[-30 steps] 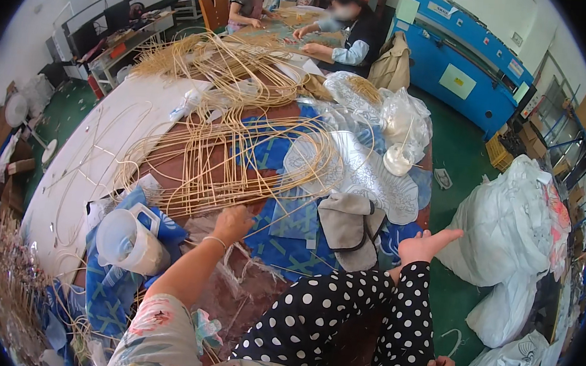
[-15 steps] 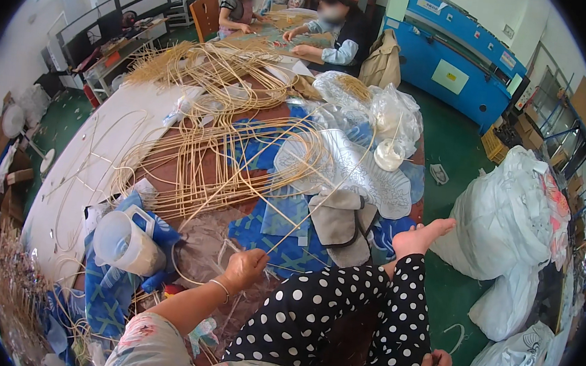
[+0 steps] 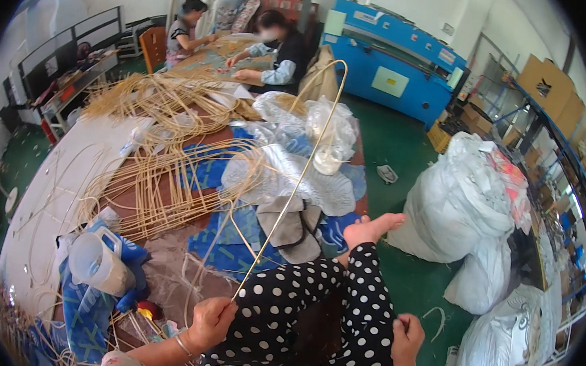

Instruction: The person sits on the floor in a workshop and weaves thin bamboo strips into a basket frame. They use a small tool to thread the strips through the structure and tie them with string. The person occasionally picks up new strips from a pile on the table and continues the weaving process.

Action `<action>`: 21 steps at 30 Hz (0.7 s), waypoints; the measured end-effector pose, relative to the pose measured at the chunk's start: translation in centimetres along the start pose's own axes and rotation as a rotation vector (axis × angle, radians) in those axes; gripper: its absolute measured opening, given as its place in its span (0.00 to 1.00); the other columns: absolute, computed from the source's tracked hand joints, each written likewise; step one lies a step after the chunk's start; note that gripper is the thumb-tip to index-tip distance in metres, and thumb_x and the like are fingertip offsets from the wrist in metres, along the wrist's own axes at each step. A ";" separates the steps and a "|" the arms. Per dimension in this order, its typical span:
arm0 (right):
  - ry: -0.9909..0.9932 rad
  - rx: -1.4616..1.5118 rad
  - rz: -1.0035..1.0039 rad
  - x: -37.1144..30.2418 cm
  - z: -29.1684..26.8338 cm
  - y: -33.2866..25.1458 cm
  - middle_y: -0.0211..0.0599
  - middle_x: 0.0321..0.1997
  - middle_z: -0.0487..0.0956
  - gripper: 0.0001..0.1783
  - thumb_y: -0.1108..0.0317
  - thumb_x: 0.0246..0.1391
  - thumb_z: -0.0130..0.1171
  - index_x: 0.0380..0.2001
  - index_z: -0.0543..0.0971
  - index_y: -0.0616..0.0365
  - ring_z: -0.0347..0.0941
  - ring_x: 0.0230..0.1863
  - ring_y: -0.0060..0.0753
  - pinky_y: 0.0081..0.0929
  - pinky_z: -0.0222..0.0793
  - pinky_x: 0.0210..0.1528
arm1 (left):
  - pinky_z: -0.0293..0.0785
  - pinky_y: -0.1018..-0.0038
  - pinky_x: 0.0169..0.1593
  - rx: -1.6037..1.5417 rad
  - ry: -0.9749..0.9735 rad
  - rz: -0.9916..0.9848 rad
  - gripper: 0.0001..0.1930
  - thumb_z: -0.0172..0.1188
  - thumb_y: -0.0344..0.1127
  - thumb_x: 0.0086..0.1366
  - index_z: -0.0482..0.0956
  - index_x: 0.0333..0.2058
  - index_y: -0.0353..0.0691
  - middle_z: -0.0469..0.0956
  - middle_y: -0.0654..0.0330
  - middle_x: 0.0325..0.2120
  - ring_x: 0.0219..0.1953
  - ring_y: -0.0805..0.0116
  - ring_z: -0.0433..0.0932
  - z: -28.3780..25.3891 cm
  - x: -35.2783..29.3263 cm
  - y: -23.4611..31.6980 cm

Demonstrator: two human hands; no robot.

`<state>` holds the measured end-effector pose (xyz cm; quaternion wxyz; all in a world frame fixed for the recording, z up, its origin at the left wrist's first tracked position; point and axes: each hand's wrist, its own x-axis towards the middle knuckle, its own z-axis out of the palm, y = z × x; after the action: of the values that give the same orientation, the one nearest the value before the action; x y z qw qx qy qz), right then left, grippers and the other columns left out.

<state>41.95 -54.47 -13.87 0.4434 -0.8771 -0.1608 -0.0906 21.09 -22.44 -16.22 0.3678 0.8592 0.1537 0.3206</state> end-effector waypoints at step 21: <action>0.119 1.150 0.215 1.0 3.3 -9.0 0.34 0.15 0.69 0.05 0.71 0.48 0.52 0.23 0.68 0.59 0.62 0.11 0.21 0.14 0.54 0.11 | 0.65 0.73 0.18 0.198 -0.444 0.571 0.11 0.63 0.30 0.42 0.71 0.25 0.39 0.69 0.63 0.15 0.15 0.67 0.70 -0.3 -6.0 2.6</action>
<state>39.67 -46.65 -8.79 0.8629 -0.5006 -0.0692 0.0077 16.44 -27.04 -16.81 0.2032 0.9475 -0.1452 0.1998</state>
